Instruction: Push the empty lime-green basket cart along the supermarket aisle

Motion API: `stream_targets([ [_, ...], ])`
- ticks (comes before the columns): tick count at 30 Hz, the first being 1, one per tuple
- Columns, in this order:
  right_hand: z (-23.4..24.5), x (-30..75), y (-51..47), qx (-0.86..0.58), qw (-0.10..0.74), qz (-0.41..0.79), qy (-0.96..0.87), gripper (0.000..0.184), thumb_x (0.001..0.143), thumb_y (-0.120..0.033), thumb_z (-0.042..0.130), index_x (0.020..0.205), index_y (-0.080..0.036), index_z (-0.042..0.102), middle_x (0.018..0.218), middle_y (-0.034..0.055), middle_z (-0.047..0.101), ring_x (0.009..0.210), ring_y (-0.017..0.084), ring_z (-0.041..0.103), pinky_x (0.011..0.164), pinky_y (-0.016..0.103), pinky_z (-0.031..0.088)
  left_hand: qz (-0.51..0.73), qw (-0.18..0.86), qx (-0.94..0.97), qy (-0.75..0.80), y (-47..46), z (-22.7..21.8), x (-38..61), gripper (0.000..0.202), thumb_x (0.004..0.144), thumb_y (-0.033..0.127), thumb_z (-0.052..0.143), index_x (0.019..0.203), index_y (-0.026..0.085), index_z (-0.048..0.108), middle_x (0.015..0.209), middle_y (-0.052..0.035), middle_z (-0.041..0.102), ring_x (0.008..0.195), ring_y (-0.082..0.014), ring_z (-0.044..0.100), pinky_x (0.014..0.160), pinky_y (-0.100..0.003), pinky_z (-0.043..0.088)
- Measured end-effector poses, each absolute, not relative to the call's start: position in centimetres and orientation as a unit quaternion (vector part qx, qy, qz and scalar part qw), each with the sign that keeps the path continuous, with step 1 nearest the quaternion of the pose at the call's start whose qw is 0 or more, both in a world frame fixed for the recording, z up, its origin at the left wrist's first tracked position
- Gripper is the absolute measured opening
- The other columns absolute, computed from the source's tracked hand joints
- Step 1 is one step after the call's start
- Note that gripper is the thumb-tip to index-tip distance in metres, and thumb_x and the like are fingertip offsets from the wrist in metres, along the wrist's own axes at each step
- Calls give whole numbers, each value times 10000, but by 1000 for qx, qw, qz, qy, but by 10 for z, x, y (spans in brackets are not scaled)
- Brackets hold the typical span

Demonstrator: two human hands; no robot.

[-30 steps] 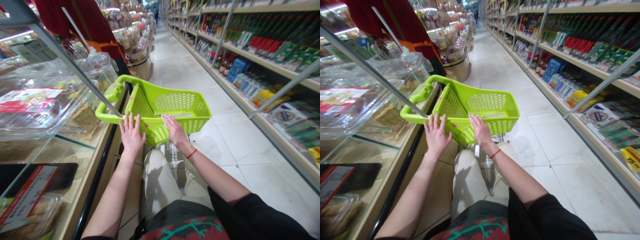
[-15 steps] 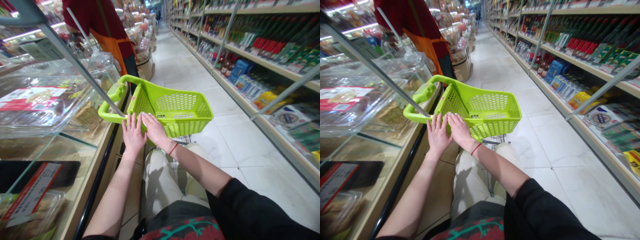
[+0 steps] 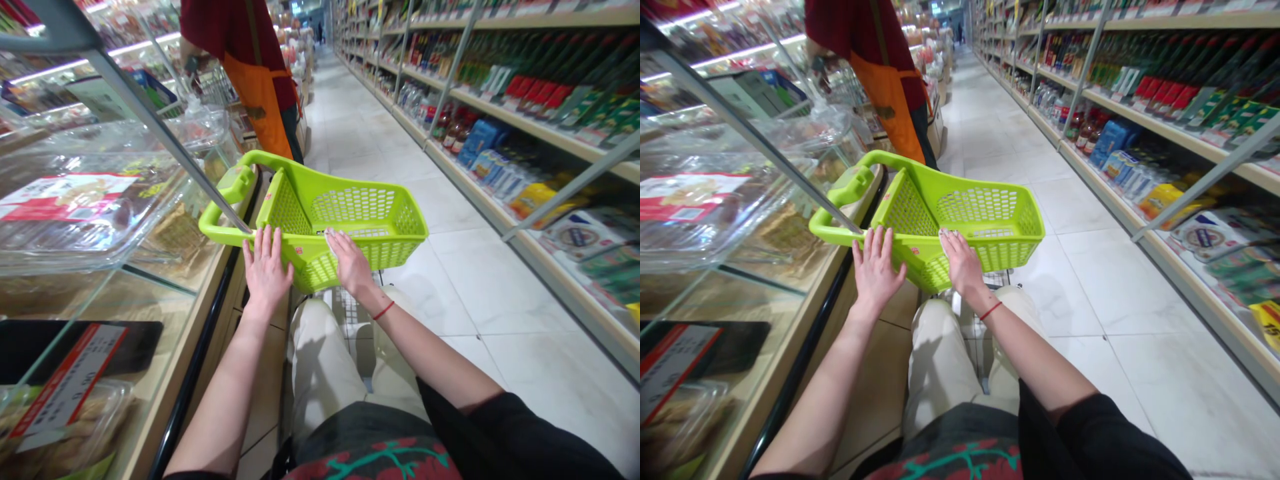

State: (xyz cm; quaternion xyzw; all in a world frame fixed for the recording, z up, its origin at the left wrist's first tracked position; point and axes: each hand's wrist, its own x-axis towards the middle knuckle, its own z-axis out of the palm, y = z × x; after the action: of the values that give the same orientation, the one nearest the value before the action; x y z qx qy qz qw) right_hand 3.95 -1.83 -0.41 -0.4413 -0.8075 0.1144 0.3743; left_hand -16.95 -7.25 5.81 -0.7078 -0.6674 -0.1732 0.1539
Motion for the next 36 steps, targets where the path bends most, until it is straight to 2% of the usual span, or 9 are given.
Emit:
stream_targets([
  [4,5,20,-19,-443,367,117,-810,779,812,84,301,1557,-107,424,1616,100,447,1549,193,317,1312,443,255,-200,163,-694,-672,-73,59,-175,805,860,313,579,1591,101,315,1678,-188,286,1585,-352,194,1292,-589,37],
  [7,21,-5,-20,-423,348,131,-826,784,815,81,325,1572,-113,395,1625,106,432,1554,188,304,1312,438,258,-209,162,-697,-667,-74,61,-180,768,871,294,552,1580,95,335,1669,-191,308,1580,-341,216,1296,-584,47],
  [14,57,-51,-18,-381,324,124,-857,637,887,41,346,1510,-23,464,1590,174,468,1508,209,397,1295,390,292,-199,171,-704,-660,-65,64,-181,731,852,202,483,1558,48,373,1645,-194,359,1574,-322,245,1302,-550,100],
  [20,51,-36,-18,-367,339,128,-857,703,878,49,336,1549,-136,440,1614,95,455,1514,176,384,1282,390,325,-174,183,-715,-652,-59,67,-182,724,845,180,483,1542,5,389,1603,-217,423,1552,-327,301,1305,-540,97],
  [25,29,-1,-19,-403,325,140,-844,799,816,89,329,1575,-148,400,1647,77,400,1540,185,336,1286,407,310,-173,180,-722,-646,-60,70,-187,704,862,174,464,1554,68,392,1577,-187,471,1526,-321,351,1297,-589,8],
  [29,22,6,-19,-432,340,141,-824,817,808,93,341,1581,-168,390,1636,84,418,1541,179,334,1285,420,309,-166,189,-728,-638,-60,70,-189,722,846,161,479,1556,62,389,1573,-185,475,1522,-315,355,1305,-563,25],
  [36,55,-47,-23,-398,328,131,-847,665,874,63,337,1521,-35,454,1590,178,465,1510,212,397,1287,388,308,-177,181,-728,-637,-60,72,-189,740,829,153,482,1559,64,391,1562,-187,490,1508,-315,383,1306,-548,47],
])
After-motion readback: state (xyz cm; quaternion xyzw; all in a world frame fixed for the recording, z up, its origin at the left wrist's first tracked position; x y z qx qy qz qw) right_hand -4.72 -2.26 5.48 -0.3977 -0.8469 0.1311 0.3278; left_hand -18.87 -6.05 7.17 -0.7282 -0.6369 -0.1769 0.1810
